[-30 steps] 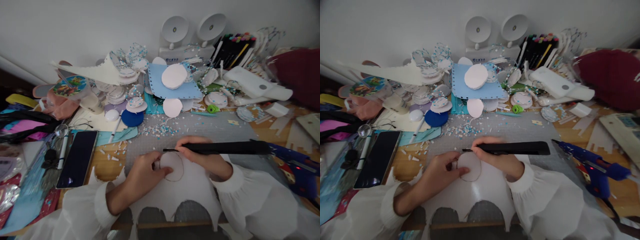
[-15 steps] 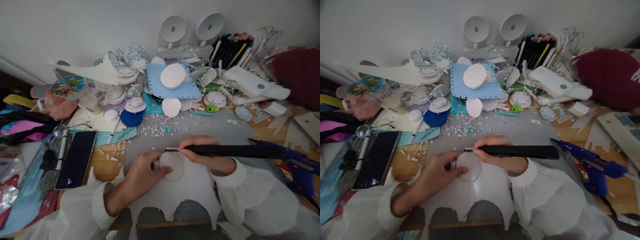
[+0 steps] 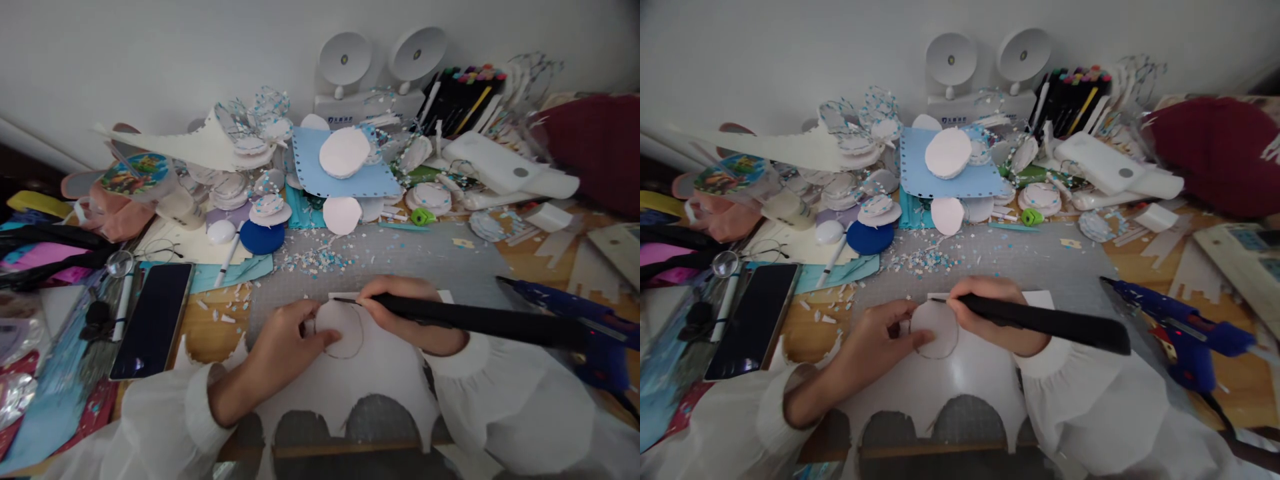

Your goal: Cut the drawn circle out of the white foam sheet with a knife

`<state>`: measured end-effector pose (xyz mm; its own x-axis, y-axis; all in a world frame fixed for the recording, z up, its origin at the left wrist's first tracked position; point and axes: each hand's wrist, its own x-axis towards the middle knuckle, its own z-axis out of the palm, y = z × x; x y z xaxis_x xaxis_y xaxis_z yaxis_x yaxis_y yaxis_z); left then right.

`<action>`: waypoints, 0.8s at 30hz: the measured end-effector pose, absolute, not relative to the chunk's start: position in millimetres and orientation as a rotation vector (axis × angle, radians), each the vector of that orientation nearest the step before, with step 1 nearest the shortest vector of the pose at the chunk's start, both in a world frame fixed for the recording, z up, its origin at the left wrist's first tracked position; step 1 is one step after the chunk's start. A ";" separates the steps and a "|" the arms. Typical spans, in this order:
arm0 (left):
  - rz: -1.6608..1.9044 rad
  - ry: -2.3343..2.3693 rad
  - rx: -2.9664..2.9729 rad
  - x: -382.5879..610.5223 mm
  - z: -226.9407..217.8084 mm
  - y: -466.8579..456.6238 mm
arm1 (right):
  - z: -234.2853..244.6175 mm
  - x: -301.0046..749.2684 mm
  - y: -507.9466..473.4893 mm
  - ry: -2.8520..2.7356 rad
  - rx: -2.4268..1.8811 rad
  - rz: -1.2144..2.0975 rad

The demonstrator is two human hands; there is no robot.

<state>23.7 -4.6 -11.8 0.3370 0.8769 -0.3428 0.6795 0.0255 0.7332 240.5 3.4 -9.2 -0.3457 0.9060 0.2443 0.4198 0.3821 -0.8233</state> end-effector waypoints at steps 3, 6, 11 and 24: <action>0.293 1.401 1.696 23.4 -11.3 -2.3 | -14.9 235.0 2.4 -1.886 -1.114 0.819; 0.312 1.372 1.691 22.5 -11.3 -1.0 | -22.8 234.5 2.5 -1.861 -1.131 0.847; 0.341 1.319 1.662 20.7 -11.8 -0.9 | -25.6 238.0 1.1 -1.850 -1.169 0.879; 0.322 1.305 1.686 21.0 -8.9 0.2 | -20.4 237.6 -2.9 -1.868 -1.087 0.768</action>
